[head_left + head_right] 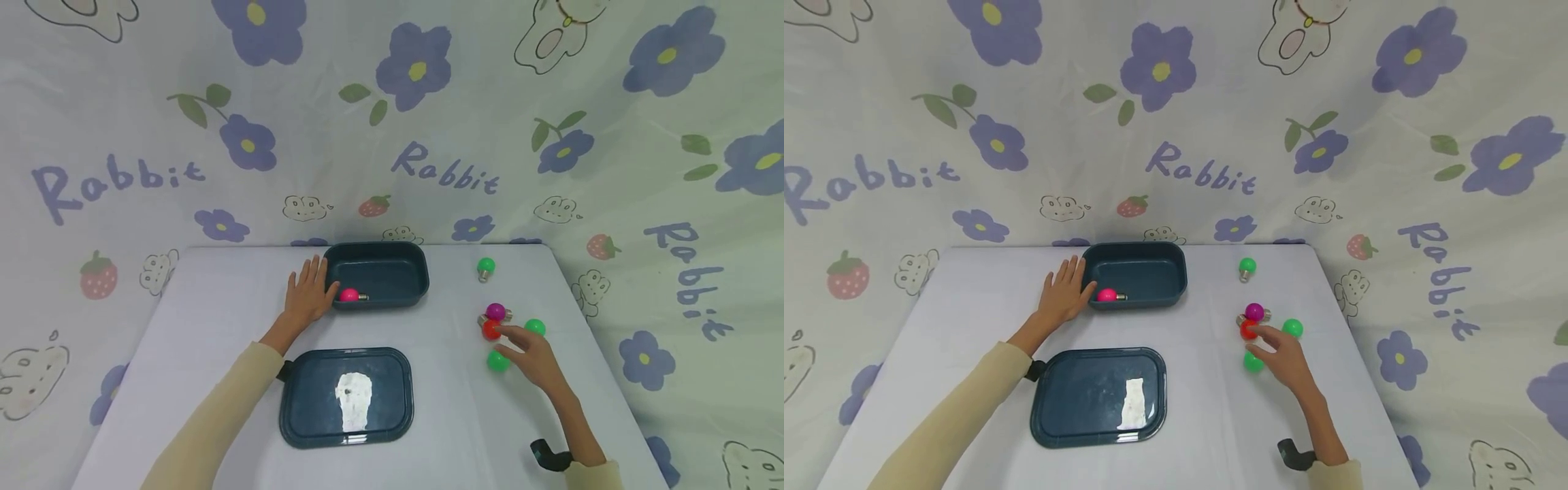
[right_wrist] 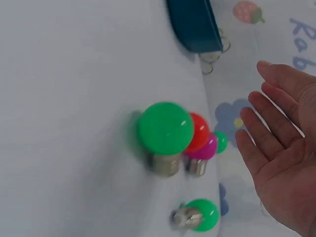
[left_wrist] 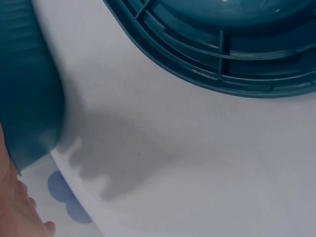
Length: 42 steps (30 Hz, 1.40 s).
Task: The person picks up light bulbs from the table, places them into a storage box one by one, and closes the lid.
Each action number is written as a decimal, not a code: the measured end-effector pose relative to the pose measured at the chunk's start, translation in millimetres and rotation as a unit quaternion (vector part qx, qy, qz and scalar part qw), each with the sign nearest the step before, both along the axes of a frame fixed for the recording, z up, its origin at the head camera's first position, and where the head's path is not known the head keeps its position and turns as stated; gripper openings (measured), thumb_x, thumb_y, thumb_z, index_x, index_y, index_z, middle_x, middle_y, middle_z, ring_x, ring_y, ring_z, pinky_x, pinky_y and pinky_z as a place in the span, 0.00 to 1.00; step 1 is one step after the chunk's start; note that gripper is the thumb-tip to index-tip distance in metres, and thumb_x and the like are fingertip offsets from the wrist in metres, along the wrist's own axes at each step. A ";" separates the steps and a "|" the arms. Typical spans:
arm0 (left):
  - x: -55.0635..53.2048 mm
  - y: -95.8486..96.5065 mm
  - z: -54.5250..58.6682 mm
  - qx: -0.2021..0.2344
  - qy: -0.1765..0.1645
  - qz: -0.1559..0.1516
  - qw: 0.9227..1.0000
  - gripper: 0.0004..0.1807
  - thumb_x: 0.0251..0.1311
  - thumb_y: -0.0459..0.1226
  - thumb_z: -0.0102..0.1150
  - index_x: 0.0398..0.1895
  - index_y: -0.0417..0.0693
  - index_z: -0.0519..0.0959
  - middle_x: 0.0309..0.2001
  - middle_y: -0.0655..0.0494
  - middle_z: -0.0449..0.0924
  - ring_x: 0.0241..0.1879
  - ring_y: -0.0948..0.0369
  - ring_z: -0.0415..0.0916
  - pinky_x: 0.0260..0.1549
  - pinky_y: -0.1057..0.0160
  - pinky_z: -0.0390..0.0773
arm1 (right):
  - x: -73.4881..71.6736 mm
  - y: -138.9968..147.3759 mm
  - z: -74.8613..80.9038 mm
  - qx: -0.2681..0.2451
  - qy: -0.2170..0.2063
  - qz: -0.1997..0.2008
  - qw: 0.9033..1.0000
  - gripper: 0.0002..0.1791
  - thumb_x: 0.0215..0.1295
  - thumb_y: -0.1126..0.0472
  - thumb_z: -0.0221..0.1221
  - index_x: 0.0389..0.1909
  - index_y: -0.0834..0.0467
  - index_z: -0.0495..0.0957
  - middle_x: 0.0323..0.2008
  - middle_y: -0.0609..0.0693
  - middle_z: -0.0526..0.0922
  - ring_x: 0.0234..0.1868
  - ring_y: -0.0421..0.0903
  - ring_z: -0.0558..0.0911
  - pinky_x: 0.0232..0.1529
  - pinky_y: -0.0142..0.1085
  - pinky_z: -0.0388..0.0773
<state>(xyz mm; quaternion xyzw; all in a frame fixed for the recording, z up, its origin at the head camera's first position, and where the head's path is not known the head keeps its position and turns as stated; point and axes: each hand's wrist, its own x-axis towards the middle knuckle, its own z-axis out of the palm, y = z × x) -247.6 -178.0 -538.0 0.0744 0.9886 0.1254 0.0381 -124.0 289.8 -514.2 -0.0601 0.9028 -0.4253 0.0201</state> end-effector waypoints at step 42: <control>3.5 2.4 2.7 0.004 0.000 0.006 1.000 0.40 0.77 0.53 0.37 0.79 0.36 0.42 0.79 0.36 0.38 0.77 0.42 0.35 0.70 0.37 0.40 | 19.9 21.8 -46.5 0.029 -0.064 -0.021 0.997 0.26 0.62 0.67 0.67 0.62 0.62 0.77 0.58 0.59 0.80 0.64 0.60 0.73 0.63 0.56 0.67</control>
